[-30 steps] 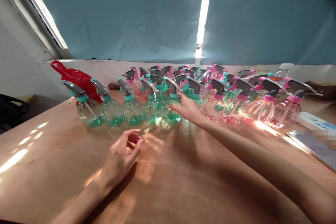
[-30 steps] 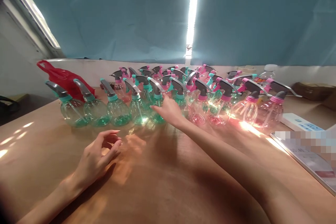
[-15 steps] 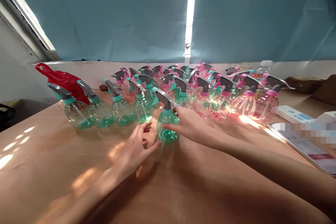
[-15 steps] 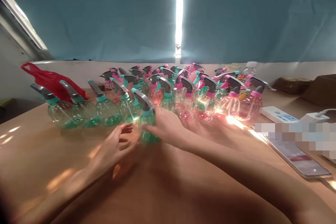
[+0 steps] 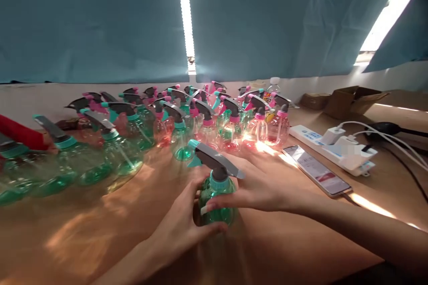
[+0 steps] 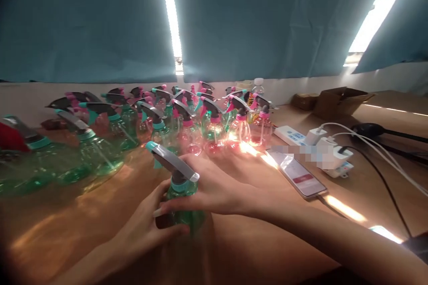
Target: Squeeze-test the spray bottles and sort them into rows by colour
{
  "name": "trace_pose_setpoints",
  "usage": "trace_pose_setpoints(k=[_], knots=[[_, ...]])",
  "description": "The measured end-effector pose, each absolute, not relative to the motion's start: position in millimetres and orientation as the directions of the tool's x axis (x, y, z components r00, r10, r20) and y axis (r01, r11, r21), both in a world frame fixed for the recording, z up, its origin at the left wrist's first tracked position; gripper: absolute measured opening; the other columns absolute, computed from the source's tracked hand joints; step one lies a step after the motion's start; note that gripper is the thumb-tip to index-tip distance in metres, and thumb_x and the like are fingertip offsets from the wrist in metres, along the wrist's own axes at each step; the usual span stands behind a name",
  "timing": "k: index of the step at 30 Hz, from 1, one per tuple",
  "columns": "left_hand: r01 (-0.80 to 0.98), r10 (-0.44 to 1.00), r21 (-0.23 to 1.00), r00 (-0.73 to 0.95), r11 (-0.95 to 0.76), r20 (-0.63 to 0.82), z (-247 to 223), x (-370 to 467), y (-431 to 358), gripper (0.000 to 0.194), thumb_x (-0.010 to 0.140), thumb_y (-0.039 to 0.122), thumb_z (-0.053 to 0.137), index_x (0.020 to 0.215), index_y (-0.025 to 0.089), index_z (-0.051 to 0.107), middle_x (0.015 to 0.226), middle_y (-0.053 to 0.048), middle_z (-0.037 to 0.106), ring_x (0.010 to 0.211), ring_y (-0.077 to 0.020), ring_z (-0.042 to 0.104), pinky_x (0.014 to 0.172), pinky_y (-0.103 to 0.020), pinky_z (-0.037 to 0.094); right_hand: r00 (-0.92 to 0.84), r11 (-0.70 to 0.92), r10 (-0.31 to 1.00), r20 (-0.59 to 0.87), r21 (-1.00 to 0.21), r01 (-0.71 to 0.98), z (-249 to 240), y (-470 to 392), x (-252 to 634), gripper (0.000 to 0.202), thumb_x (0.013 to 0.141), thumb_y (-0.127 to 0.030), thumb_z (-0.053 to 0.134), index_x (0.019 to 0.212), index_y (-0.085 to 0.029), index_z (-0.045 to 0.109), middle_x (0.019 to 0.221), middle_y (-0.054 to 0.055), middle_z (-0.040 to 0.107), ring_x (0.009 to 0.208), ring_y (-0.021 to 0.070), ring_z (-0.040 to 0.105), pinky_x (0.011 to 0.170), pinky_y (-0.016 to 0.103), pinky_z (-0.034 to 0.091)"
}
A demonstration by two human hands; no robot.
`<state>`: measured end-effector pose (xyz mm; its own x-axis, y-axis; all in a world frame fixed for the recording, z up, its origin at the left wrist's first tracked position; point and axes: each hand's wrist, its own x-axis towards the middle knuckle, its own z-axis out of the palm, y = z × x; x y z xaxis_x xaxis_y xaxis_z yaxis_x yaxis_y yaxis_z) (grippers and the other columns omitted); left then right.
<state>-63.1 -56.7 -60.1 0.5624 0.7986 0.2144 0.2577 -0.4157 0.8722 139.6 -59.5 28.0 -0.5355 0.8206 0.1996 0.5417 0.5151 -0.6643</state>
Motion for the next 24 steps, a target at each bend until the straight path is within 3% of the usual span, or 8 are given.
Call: trace_pose_setpoints(k=[4,7,10,14,16,21,24], knots=[[0.256,0.743,0.821,0.612,-0.510,0.271,-64,-33,-43,0.072,0.072,0.035,0.081,0.135,0.024,0.047,0.132,-0.012,0.053,0.124,-0.0365,0.048,0.103,-0.052,0.042,-0.483,0.488,0.841,0.243,-0.727,0.484,22,-49,155,0.034,0.078,-0.042,0.069,0.102,-0.018,0.062,0.084,0.001,0.060,0.072,0.0135,0.056,0.061,0.026,0.048],[0.220,0.712,0.839,0.656,-0.498,0.251,-66,-19,-34,0.080,0.075,0.037,0.080,0.142,0.024,0.038,0.135,-0.013,0.050,0.124,-0.0373,0.048,0.100,-0.051,0.045,-0.365,0.530,0.834,0.414,-0.785,0.321,5,-38,160,0.035,0.081,-0.042,0.064,0.108,-0.019,0.059,0.083,-0.001,0.059,0.062,0.0102,0.051,0.056,0.025,0.045],[0.230,0.698,0.818,0.665,-0.527,0.263,-68,-14,-28,0.086,0.076,0.041,0.079,0.145,0.026,0.029,0.139,-0.013,0.046,0.125,-0.0367,0.047,0.100,-0.050,0.046,-0.314,0.545,0.831,0.459,-0.783,0.300,-7,-30,162,0.029,0.082,-0.041,0.064,0.103,-0.021,0.059,0.082,-0.002,0.060,0.063,0.0098,0.051,0.057,0.025,0.044],[0.359,0.702,0.697,0.650,-0.621,0.290,-71,-21,-22,0.083,0.076,0.047,0.076,0.143,0.026,0.029,0.145,-0.013,0.041,0.132,-0.0372,0.038,0.107,-0.052,0.037,-0.312,0.501,0.863,0.398,-0.755,0.423,-2,-25,160,0.013,0.084,-0.031,0.060,0.094,-0.024,0.060,0.080,-0.003,0.061,0.067,0.0113,0.054,0.057,0.025,0.043],[0.427,0.702,0.625,0.653,-0.653,0.286,-74,-30,-20,0.081,0.078,0.050,0.072,0.143,0.025,0.029,0.143,-0.013,0.044,0.130,-0.0381,0.041,0.104,-0.054,0.038,-0.314,0.495,0.866,0.389,-0.753,0.433,6,-24,157,0.008,0.083,-0.026,0.058,0.091,-0.024,0.059,0.081,-0.003,0.061,0.068,0.0123,0.055,0.058,0.025,0.043],[0.590,0.711,0.409,0.644,-0.696,0.281,-82,-57,-17,0.072,0.080,0.045,0.067,0.140,0.023,0.035,0.134,-0.012,0.053,0.123,-0.0366,0.048,0.101,-0.053,0.039,-0.283,0.383,0.922,0.264,-0.728,0.569,16,-18,151,0.017,0.081,-0.026,0.057,0.098,-0.028,0.061,0.087,-0.002,0.066,0.073,0.0165,0.061,0.060,0.028,0.044],[0.627,0.698,0.308,0.666,-0.715,0.264,-84,-67,-15,0.064,0.083,0.041,0.063,0.139,0.022,0.039,0.138,-0.012,0.050,0.128,-0.0350,0.043,0.105,-0.052,0.035,-0.304,0.423,0.904,0.302,-0.745,0.516,9,-11,150,0.019,0.082,-0.027,0.056,0.100,-0.029,0.062,0.086,-0.001,0.066,0.073,0.0180,0.061,0.061,0.031,0.046]])
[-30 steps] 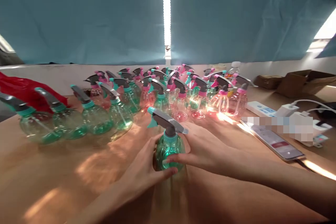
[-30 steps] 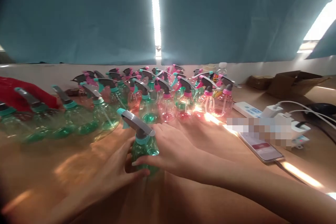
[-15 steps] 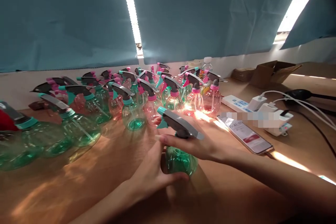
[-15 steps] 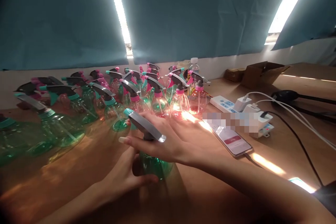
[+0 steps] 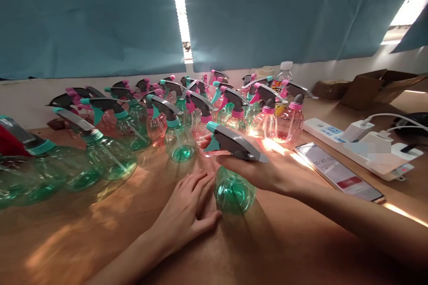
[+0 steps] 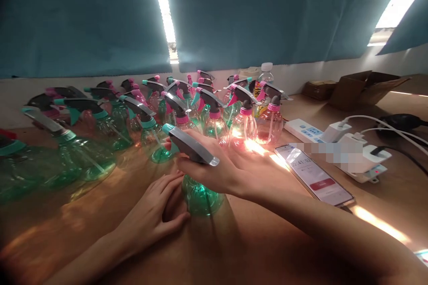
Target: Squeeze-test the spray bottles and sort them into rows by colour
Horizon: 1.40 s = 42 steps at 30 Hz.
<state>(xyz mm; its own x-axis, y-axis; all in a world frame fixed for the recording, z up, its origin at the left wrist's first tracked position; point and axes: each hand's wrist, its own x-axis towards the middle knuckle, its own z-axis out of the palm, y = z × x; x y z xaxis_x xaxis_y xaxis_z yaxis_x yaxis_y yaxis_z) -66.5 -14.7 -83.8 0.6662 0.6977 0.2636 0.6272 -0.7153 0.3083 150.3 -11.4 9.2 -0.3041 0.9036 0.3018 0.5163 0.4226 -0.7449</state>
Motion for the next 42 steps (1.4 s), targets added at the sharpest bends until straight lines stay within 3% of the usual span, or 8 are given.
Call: trace_pose_setpoints(k=[5,11,20,25,29,34,38,42], knots=[[0.670,0.720,0.264,0.659,-0.694,0.218,-81,-68,-13,0.057,0.087,0.040,0.060,0.136,0.017,0.044,0.139,-0.014,0.049,0.131,-0.0337,0.040,0.107,-0.052,0.034,-0.327,0.538,0.836,0.441,-0.778,0.324,-12,-1,151,0.025,0.085,-0.027,0.056,0.109,-0.026,0.059,0.087,-0.001,0.066,0.074,0.0157,0.060,0.066,0.031,0.047],[0.675,0.739,0.306,0.644,-0.671,0.198,-79,-67,-15,0.057,0.087,0.040,0.060,0.137,0.021,0.043,0.137,-0.011,0.053,0.130,-0.0341,0.041,0.107,-0.053,0.034,-0.301,0.531,0.847,0.439,-0.728,0.435,-17,0,155,0.015,0.086,-0.039,0.056,0.093,-0.026,0.060,0.066,-0.004,0.056,0.051,0.0109,0.045,0.048,0.027,0.034],[0.655,0.718,0.294,0.649,-0.696,0.253,-92,-71,-13,0.059,0.089,0.044,0.057,0.141,0.023,0.039,0.139,-0.010,0.052,0.131,-0.0333,0.040,0.108,-0.051,0.033,-0.361,0.529,0.844,0.396,-0.726,0.441,-11,0,159,0.012,0.088,-0.035,0.055,0.090,-0.026,0.063,0.064,-0.004,0.053,0.051,0.0109,0.043,0.047,0.026,0.033],[0.657,0.713,0.279,0.655,-0.701,0.250,-91,-71,-14,0.059,0.090,0.042,0.057,0.141,0.022,0.038,0.140,-0.010,0.051,0.132,-0.0325,0.039,0.109,-0.050,0.032,-0.386,0.518,0.834,0.393,-0.800,0.304,-12,4,158,0.027,0.087,-0.025,0.055,0.113,-0.029,0.063,0.090,-0.001,0.067,0.078,0.0160,0.063,0.069,0.030,0.050],[0.663,0.722,0.287,0.651,-0.692,0.237,-91,-71,-14,0.059,0.091,0.041,0.056,0.143,0.023,0.037,0.142,-0.009,0.049,0.133,-0.0326,0.037,0.109,-0.051,0.031,-0.393,0.505,0.821,0.413,-0.847,0.166,-20,8,156,0.032,0.089,-0.026,0.056,0.120,-0.031,0.060,0.119,0.001,0.064,0.099,0.0176,0.065,0.088,0.034,0.053],[0.669,0.728,0.291,0.647,-0.684,0.227,-92,-70,-14,0.060,0.091,0.041,0.055,0.146,0.024,0.035,0.145,-0.009,0.046,0.135,-0.0326,0.035,0.109,-0.052,0.031,-0.383,0.506,0.822,0.422,-0.849,0.152,-24,9,155,0.033,0.087,-0.026,0.059,0.120,-0.030,0.060,0.122,0.002,0.065,0.095,0.0186,0.068,0.090,0.039,0.054],[0.691,0.738,0.264,0.654,-0.673,0.168,-87,-69,-15,0.058,0.092,0.044,0.052,0.144,0.019,0.041,0.146,-0.012,0.045,0.135,-0.0342,0.035,0.108,-0.054,0.032,-0.400,0.539,0.810,0.429,-0.813,0.221,-17,8,154,0.033,0.084,-0.018,0.058,0.115,-0.029,0.062,0.120,0.003,0.065,0.096,0.0182,0.069,0.080,0.033,0.058],[0.705,0.742,0.245,0.659,-0.666,0.123,-83,-68,-16,0.058,0.093,0.044,0.050,0.142,0.013,0.043,0.147,-0.014,0.042,0.136,-0.0348,0.033,0.109,-0.054,0.031,-0.400,0.547,0.794,0.457,-0.824,0.146,-18,9,155,0.032,0.084,-0.017,0.058,0.115,-0.026,0.059,0.121,0.003,0.065,0.106,0.0174,0.065,0.083,0.029,0.057]])
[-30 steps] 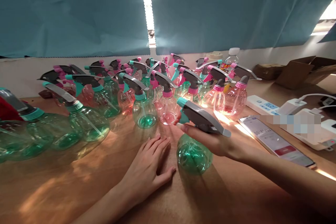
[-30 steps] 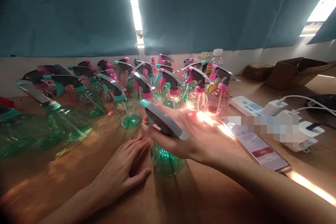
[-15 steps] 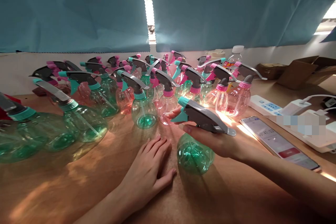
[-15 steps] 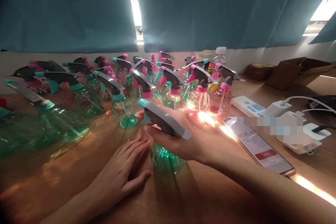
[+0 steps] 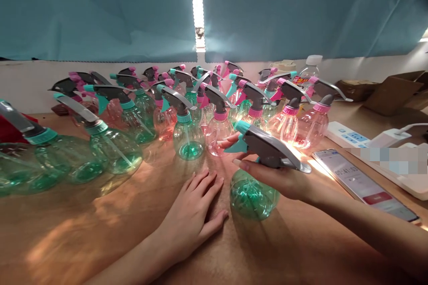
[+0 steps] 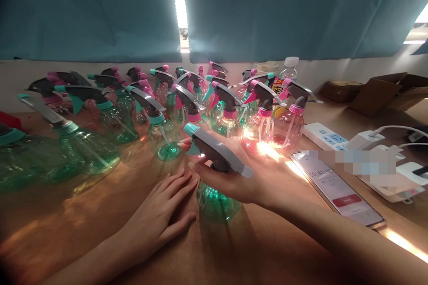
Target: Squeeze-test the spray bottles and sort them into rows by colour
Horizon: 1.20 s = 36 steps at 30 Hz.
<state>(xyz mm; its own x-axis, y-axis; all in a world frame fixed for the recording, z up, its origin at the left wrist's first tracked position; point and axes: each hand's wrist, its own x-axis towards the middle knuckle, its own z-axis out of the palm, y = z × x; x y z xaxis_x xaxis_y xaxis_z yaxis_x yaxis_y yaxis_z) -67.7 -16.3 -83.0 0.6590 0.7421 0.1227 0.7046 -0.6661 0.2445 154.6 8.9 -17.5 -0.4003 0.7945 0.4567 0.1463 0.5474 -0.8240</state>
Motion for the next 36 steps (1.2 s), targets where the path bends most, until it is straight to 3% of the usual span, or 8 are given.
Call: trace_pose_setpoints(k=[2,8,13,20,23,28,33,36], knots=[[0.705,0.742,0.246,0.659,-0.666,0.121,-84,-68,-16,0.059,0.093,0.045,0.050,0.142,0.013,0.043,0.147,-0.015,0.042,0.137,-0.0349,0.033,0.109,-0.054,0.031,-0.395,0.541,0.799,0.453,-0.828,0.145,-20,9,156,0.031,0.085,-0.019,0.060,0.115,-0.025,0.059,0.123,0.004,0.064,0.115,0.0199,0.061,0.085,0.031,0.056],[0.698,0.739,0.248,0.654,-0.671,0.159,-87,-69,-16,0.058,0.093,0.044,0.052,0.144,0.018,0.041,0.148,-0.011,0.042,0.136,-0.0329,0.033,0.109,-0.053,0.031,-0.351,0.509,0.835,0.425,-0.839,0.195,-21,7,152,0.032,0.085,-0.021,0.059,0.116,-0.028,0.061,0.122,0.003,0.064,0.109,0.0201,0.063,0.083,0.033,0.057],[0.702,0.740,0.246,0.659,-0.669,0.131,-83,-68,-16,0.057,0.093,0.041,0.053,0.142,0.014,0.043,0.146,-0.014,0.044,0.135,-0.0347,0.035,0.109,-0.054,0.032,-0.273,0.523,0.840,0.470,-0.835,0.173,-18,3,145,0.035,0.084,-0.018,0.057,0.116,-0.028,0.064,0.119,0.003,0.066,0.105,0.0190,0.063,0.081,0.031,0.057],[0.704,0.734,0.213,0.663,-0.678,0.148,-85,-69,-16,0.055,0.094,0.040,0.052,0.142,0.015,0.043,0.146,-0.013,0.044,0.135,-0.0330,0.034,0.109,-0.052,0.033,-0.291,0.530,0.833,0.471,-0.831,0.172,-16,3,146,0.025,0.081,-0.018,0.059,0.102,-0.026,0.069,0.118,0.004,0.067,0.123,0.0251,0.054,0.085,0.034,0.058],[0.701,0.730,0.205,0.664,-0.683,0.159,-87,-70,-17,0.055,0.095,0.041,0.051,0.143,0.016,0.041,0.147,-0.012,0.043,0.136,-0.0321,0.033,0.109,-0.052,0.033,-0.288,0.524,0.831,0.476,-0.844,0.118,-20,5,145,0.031,0.082,-0.017,0.059,0.110,-0.027,0.065,0.118,0.004,0.067,0.115,0.0232,0.061,0.084,0.036,0.058],[0.702,0.729,0.200,0.668,-0.684,0.151,-87,-70,-16,0.056,0.095,0.041,0.050,0.144,0.016,0.039,0.148,-0.012,0.042,0.136,-0.0318,0.033,0.110,-0.052,0.032,-0.327,0.544,0.811,0.485,-0.832,0.114,-26,10,149,0.027,0.083,-0.019,0.060,0.107,-0.029,0.068,0.128,0.002,0.063,0.122,0.0265,0.056,0.089,0.042,0.057],[0.699,0.728,0.206,0.671,-0.684,0.141,-84,-69,-16,0.056,0.095,0.040,0.051,0.144,0.014,0.040,0.147,-0.013,0.043,0.136,-0.0321,0.034,0.109,-0.052,0.033,-0.417,0.478,0.832,0.365,-0.854,0.206,-24,11,157,0.052,0.082,-0.018,0.061,0.129,-0.038,0.054,0.134,0.000,0.059,0.102,0.0235,0.068,0.084,0.043,0.059],[0.700,0.728,0.205,0.671,-0.684,0.142,-84,-69,-17,0.056,0.095,0.039,0.052,0.143,0.014,0.041,0.146,-0.014,0.043,0.135,-0.0325,0.035,0.109,-0.052,0.033,-0.410,0.483,0.828,0.382,-0.857,0.178,-25,11,158,0.054,0.082,-0.018,0.060,0.131,-0.038,0.051,0.133,0.000,0.060,0.099,0.0229,0.069,0.084,0.042,0.059]])
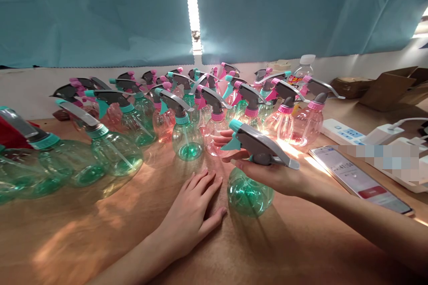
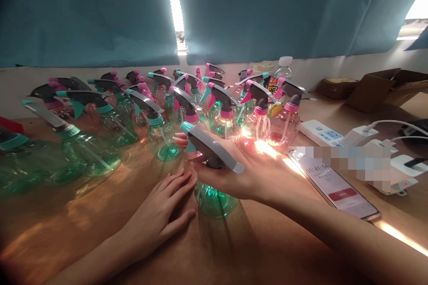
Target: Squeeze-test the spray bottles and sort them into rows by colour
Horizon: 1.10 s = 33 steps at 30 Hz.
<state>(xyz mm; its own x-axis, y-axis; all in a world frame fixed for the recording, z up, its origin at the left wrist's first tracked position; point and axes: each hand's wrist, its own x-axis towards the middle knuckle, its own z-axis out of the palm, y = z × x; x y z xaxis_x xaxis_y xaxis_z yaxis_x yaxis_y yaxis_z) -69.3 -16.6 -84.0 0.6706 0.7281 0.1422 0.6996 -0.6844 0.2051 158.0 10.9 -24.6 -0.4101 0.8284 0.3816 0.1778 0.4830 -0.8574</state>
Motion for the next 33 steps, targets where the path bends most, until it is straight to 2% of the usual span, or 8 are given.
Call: trace_pose_setpoints(k=[10,14,19,24,28,33], knots=[[0.690,0.722,0.211,0.667,-0.692,0.184,-90,-71,-15,0.057,0.094,0.040,0.052,0.144,0.017,0.039,0.147,-0.012,0.043,0.135,-0.0319,0.034,0.109,-0.051,0.033,-0.388,0.462,0.845,0.369,-0.869,0.180,-28,11,157,0.048,0.082,-0.014,0.058,0.124,-0.037,0.055,0.127,-0.001,0.062,0.094,0.0210,0.069,0.079,0.039,0.058],[0.689,0.721,0.210,0.665,-0.693,0.198,-92,-72,-15,0.056,0.095,0.042,0.050,0.145,0.019,0.038,0.147,-0.011,0.042,0.136,-0.0314,0.034,0.109,-0.051,0.033,-0.379,0.442,0.860,0.342,-0.871,0.217,-28,9,158,0.043,0.083,-0.015,0.057,0.121,-0.036,0.057,0.113,-0.001,0.067,0.091,0.0204,0.069,0.077,0.037,0.057],[0.689,0.719,0.207,0.665,-0.695,0.200,-93,-72,-15,0.055,0.095,0.042,0.050,0.144,0.018,0.040,0.147,-0.011,0.042,0.136,-0.0316,0.034,0.109,-0.051,0.033,-0.349,0.442,0.874,0.338,-0.851,0.284,-27,8,158,0.038,0.083,-0.016,0.058,0.118,-0.032,0.059,0.093,-0.001,0.071,0.087,0.0197,0.068,0.072,0.033,0.055],[0.687,0.715,0.198,0.670,-0.699,0.201,-93,-71,-15,0.054,0.095,0.042,0.050,0.142,0.017,0.042,0.146,-0.012,0.044,0.135,-0.0311,0.035,0.109,-0.051,0.033,-0.349,0.475,0.858,0.377,-0.842,0.255,-25,8,156,0.024,0.081,-0.016,0.057,0.103,-0.024,0.062,0.096,0.001,0.070,0.086,0.0175,0.067,0.069,0.029,0.054],[0.683,0.712,0.200,0.669,-0.702,0.215,-92,-72,-15,0.053,0.096,0.043,0.048,0.142,0.018,0.042,0.145,-0.012,0.044,0.134,-0.0316,0.036,0.109,-0.052,0.033,-0.330,0.490,0.853,0.404,-0.836,0.245,-16,5,156,0.013,0.078,-0.016,0.057,0.088,-0.023,0.061,0.084,-0.002,0.070,0.074,0.0150,0.067,0.061,0.027,0.053],[0.682,0.711,0.203,0.671,-0.703,0.209,-92,-72,-16,0.053,0.096,0.043,0.048,0.142,0.018,0.042,0.147,-0.012,0.043,0.135,-0.0320,0.035,0.110,-0.053,0.032,-0.343,0.469,0.872,0.350,-0.799,0.377,-11,3,161,0.013,0.075,-0.019,0.060,0.085,-0.026,0.062,0.074,-0.005,0.069,0.058,0.0128,0.063,0.049,0.025,0.047]])
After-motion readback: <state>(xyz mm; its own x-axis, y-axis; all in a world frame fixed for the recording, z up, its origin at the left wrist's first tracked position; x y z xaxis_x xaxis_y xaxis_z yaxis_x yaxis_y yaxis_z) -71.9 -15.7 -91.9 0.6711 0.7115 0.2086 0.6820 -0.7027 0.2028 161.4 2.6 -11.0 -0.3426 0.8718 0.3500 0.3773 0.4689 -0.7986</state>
